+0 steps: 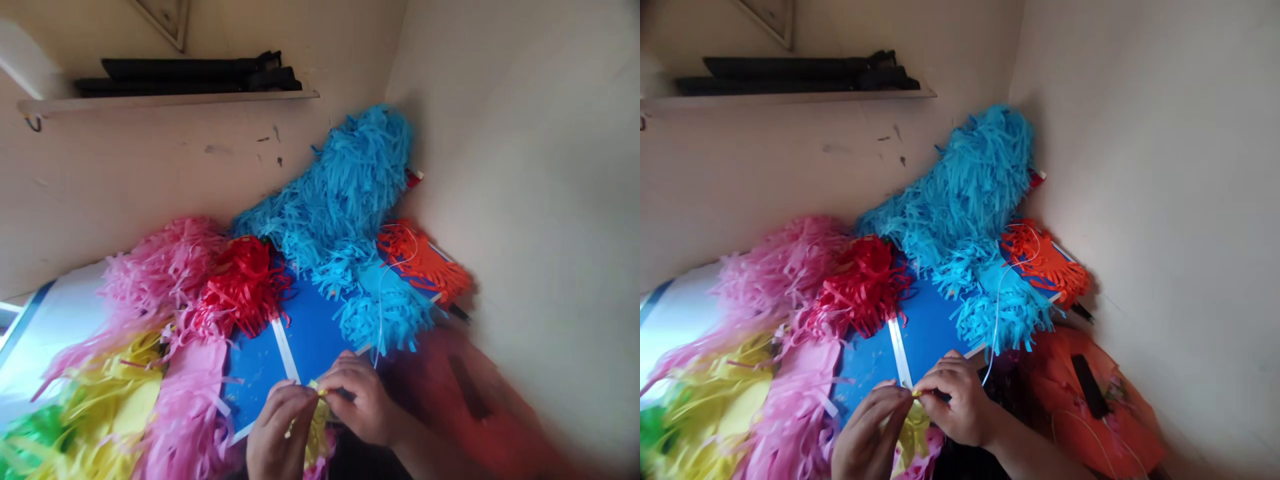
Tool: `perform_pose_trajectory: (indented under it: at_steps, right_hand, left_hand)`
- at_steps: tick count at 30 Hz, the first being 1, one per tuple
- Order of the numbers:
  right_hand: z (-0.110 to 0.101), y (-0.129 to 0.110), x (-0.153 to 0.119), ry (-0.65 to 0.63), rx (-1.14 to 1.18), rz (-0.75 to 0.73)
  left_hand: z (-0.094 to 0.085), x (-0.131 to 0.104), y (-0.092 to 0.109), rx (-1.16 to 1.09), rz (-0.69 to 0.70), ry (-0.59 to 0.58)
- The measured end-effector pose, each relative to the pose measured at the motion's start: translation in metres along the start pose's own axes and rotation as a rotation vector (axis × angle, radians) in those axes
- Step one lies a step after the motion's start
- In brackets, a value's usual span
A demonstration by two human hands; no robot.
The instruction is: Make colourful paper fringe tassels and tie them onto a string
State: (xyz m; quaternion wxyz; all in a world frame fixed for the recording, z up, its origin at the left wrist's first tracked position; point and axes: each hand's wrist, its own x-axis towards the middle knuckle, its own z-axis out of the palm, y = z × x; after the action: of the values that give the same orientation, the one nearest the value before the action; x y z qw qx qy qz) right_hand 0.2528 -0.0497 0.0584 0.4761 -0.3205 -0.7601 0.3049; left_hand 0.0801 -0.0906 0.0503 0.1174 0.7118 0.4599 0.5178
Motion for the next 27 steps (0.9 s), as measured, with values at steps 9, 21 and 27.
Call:
perform_pose_trajectory:
  at_steps: [9,21,27]
  right_hand:
    - [0.002,0.002,-0.001,0.032,-0.049,0.050]
    - [-0.001,0.010,0.001,0.080,-0.089,0.006]
    - [-0.011,0.021,0.005,-0.024,-0.105,-0.027]
  left_hand:
    - [0.006,-0.002,-0.009,0.105,0.104,-0.021]
    - [0.010,0.007,-0.014,0.151,0.171,-0.086]
    - [0.018,0.017,-0.017,0.084,0.093,-0.114]
